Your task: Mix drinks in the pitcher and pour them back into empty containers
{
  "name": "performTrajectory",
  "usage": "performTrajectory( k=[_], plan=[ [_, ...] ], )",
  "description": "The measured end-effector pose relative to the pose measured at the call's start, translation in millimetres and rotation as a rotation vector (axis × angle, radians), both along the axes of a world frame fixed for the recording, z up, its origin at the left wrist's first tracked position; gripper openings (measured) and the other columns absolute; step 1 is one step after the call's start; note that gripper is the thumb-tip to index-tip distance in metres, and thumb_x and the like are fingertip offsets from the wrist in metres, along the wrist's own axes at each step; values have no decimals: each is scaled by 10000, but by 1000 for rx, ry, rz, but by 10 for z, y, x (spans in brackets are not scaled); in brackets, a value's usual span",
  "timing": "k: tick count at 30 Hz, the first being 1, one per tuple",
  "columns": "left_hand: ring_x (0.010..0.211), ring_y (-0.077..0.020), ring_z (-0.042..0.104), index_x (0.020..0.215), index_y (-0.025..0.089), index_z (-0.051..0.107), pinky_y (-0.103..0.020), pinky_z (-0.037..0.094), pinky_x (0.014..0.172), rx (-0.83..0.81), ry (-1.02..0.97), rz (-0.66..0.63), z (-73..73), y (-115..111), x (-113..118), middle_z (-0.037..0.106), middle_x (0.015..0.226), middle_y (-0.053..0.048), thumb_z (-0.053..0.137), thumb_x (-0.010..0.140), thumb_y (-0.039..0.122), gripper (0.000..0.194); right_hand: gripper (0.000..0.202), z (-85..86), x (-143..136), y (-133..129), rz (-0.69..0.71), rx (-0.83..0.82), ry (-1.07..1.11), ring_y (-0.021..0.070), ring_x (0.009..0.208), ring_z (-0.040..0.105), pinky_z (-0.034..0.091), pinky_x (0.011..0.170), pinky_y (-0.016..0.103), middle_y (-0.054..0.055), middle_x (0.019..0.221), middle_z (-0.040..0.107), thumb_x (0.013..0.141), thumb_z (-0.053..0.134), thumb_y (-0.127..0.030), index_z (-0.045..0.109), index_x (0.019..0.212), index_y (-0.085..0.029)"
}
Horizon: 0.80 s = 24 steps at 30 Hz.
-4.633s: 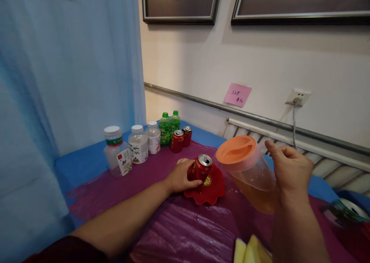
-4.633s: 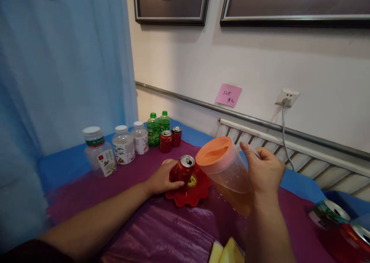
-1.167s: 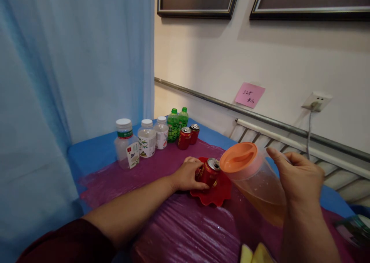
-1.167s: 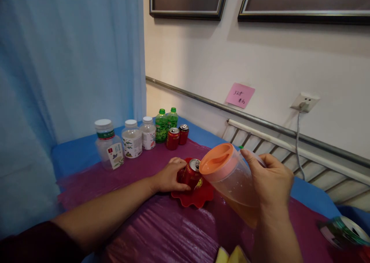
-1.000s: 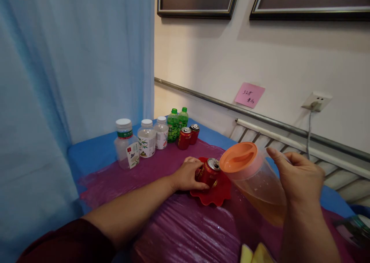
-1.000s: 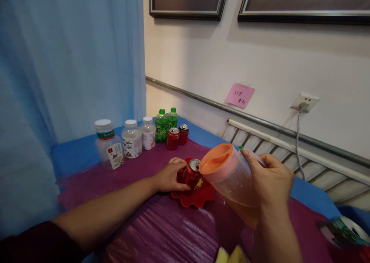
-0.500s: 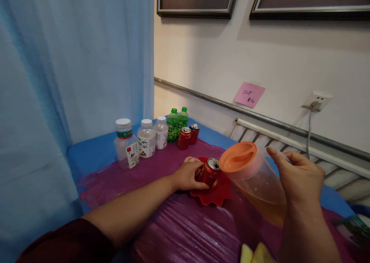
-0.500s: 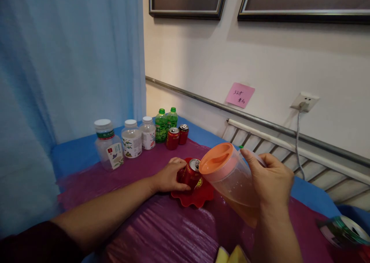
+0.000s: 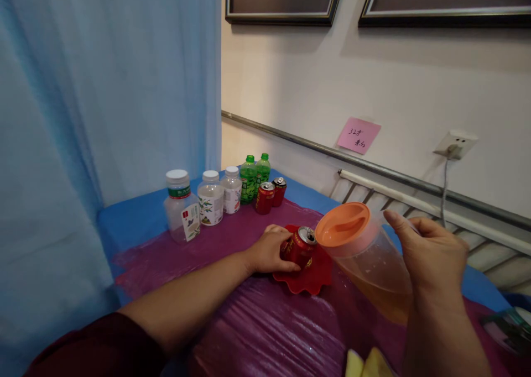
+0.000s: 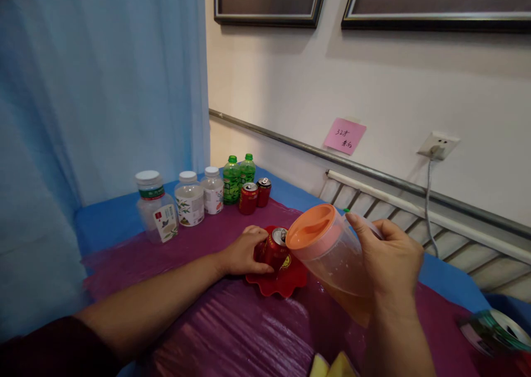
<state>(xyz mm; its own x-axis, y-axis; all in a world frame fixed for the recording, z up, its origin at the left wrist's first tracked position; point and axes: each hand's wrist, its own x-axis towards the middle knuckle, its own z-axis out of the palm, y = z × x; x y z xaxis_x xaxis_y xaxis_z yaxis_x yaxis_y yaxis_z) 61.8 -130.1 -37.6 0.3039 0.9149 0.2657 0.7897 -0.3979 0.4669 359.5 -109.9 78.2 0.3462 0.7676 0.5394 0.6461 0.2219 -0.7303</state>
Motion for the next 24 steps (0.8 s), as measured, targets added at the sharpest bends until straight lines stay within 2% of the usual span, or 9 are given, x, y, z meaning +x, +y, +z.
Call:
performTrajectory(
  k=[24],
  plan=[
    [974,-272,589,1085,238,694,-384,383,958,17,11,-9,5,2,2,672,1005,-38,819,612,674,655,571,1,-5,-4,23,9,-5,128,523,376,282,518,293,-39,495,374,697,691,-749,584,560,-205]
  ],
)
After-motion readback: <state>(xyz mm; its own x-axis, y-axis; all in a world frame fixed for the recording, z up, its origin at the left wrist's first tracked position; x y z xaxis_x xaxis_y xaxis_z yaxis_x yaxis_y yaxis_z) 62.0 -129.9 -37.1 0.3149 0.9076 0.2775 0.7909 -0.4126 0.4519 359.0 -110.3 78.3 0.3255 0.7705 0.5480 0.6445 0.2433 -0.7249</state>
